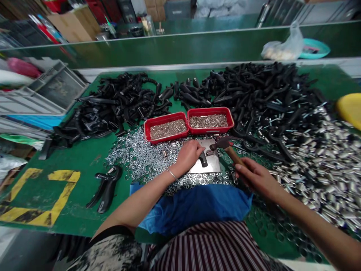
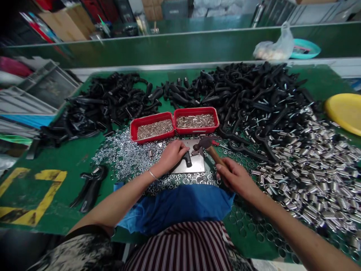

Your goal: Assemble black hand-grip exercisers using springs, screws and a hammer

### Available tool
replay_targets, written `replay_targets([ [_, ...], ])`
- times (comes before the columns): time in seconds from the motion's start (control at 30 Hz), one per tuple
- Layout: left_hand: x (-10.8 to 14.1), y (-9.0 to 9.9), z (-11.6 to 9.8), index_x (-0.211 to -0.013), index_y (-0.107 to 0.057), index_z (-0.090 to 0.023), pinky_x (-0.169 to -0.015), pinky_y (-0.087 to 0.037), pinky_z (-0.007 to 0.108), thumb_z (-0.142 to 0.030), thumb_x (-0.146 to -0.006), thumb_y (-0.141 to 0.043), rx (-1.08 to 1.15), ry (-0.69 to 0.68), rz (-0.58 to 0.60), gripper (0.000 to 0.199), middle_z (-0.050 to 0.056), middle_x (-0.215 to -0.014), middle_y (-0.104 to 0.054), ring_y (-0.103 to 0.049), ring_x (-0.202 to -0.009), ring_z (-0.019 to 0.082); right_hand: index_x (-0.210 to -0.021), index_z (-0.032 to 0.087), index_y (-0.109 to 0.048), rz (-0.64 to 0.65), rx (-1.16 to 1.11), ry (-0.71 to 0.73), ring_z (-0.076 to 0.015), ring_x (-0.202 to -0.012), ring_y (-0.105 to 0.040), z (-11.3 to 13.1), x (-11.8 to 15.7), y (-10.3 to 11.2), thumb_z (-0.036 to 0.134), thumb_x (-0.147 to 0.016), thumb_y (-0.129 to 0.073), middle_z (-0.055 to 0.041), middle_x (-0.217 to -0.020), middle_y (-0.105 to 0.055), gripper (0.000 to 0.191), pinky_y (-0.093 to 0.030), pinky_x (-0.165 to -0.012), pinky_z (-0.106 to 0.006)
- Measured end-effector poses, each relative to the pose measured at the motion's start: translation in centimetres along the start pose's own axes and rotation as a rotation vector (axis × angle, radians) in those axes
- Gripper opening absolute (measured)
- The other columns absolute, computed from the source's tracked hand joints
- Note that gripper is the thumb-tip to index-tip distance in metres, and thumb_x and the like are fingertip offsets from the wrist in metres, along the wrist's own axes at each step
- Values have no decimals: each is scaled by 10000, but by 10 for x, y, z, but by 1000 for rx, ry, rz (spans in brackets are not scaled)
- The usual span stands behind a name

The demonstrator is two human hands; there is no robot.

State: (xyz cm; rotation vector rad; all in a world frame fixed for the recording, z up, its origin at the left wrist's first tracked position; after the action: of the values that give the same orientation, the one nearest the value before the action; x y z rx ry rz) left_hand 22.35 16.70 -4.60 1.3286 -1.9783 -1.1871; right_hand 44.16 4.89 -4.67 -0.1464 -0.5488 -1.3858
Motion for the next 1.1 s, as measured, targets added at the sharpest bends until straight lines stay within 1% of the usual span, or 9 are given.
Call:
replay_targets([
  [0.3,12,-11,-16,-940,-624,-111,-867,-419,412,-359,-1027,-482,-340,-359,0,299,137,-968,-639,-581,-976,281,-990,243,-566,-8,201,32,-140,-502,-508,-5,-3,1,618,-938,-526,-2,-769,-655,380,-367,-428,-274],
  [0.43,27,1,-14,-1331,-492,-89,-1000,-398,487,-632,-844,-675,-186,-198,-73,752,208,-1271,-572,-520,-1172,354,-1089,254,-602,-154,463,218,-215,-676,-610,31,11,7,571,-963,-507,-49,-796,-683,354,-443,-597,-327],
  [0.5,36,0,-12,-1480,-321,-111,-1048,-380,511,-622,-789,-740,-115,-135,-57,956,209,-1319,-548,-514,-1207,364,-1155,261,-585,-244,524,286,-235,-710,-623,46,15,7,559,-990,-450,-74,-837,-691,367,-441,-627,-341],
  [0.6,42,-9,-9,-1528,-211,-109,-1064,-381,529,-501,-810,-764,-48,-99,11,988,194,-1258,-583,-552,-1172,358,-1043,251,-590,-224,672,313,-241,-678,-609,49,5,0,531,-979,-468,-89,-824,-678,312,-417,-627,-346],
  [0.77,41,-9,-8,-1511,-249,-47,-1091,-370,555,-434,-800,-784,7,-104,42,971,239,-1260,-590,-523,-1219,386,-896,246,-569,5,660,177,-237,-659,-617,21,-26,-1,522,-1002,-421,-53,-723,-654,331,-446,-624,-338],
  [0.87,45,-4,-10,-1507,-278,-82,-1077,-408,556,-459,-821,-762,77,-95,11,920,213,-1240,-596,-542,-1195,367,-1070,213,-623,-177,682,335,-295,-883,-657,31,-28,9,485,-997,-444,-123,-958,-710,334,-511,-799,-435],
  [0.93,54,-3,-14,-1509,-285,-115,-1048,-451,550,-508,-841,-733,150,-95,-36,895,193,-1214,-602,-568,-1154,344,-1237,192,-613,-301,739,530,-354,-1164,-584,45,-24,7,429,-967,-523,-178,-1249,-652,370,-441,-1002,-534],
  [1.0,67,-3,-21,-1520,-277,-159,-1033,-475,551,-552,-853,-705,217,-124,-87,884,185,-1218,-599,-579,-1147,334,-1282,220,-614,-213,716,620,-357,-1284,-516,52,-24,-6,403,-948,-579,-154,-1364,-607,382,-377,-1094,-550],
  [1.1,84,1,-30,-1542,-259,-227,-1036,-483,563,-587,-852,-691,249,-200,-96,891,179,-1243,-596,-585,-1161,335,-1131,261,-664,80,536,500,-293,-1087,-642,48,-33,-27,435,-976,-559,-87,-1150,-709,255,-493,-983,-468],
])
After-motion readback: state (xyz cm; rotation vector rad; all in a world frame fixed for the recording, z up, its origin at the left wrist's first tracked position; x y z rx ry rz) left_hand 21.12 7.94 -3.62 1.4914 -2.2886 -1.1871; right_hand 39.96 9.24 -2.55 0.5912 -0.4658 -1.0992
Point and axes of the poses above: each hand's wrist, its own x-axis away from the middle knuckle, its own y-axis out of the back of the hand, z = x × y, the point moved 6 cm from there along -x, towards the middle knuckle
